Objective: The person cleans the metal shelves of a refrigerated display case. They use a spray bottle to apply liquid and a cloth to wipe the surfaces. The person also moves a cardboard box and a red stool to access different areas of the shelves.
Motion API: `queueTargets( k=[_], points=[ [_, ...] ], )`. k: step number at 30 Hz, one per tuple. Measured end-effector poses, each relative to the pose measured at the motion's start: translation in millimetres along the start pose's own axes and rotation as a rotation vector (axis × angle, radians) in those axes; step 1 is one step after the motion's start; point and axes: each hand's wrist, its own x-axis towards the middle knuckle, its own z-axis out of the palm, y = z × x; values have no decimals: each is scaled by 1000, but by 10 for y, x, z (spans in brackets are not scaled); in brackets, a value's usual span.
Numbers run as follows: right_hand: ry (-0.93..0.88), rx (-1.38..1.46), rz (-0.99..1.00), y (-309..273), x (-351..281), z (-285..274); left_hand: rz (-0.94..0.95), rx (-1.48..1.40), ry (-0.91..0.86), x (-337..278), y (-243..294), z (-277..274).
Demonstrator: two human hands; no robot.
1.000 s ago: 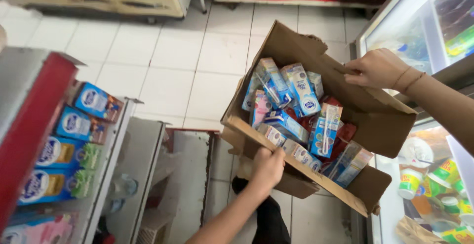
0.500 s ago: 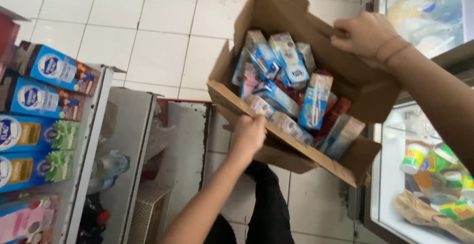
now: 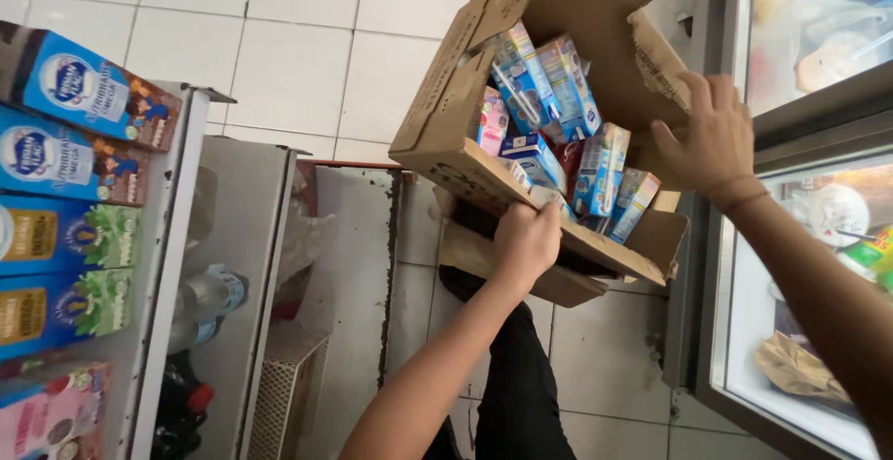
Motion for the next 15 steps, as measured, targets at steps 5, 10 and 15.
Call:
queueTargets(
  k=[5,10,15],
  points=[
    [172,-68,65,291,-296,411,87,21,-21,-50,60,-122],
    [141,240,28,816,-21,698,97,80,-75,-50,103,-156],
    [66,63,76,969,57,773,33,113,-72,-101,181,-179]
  ],
)
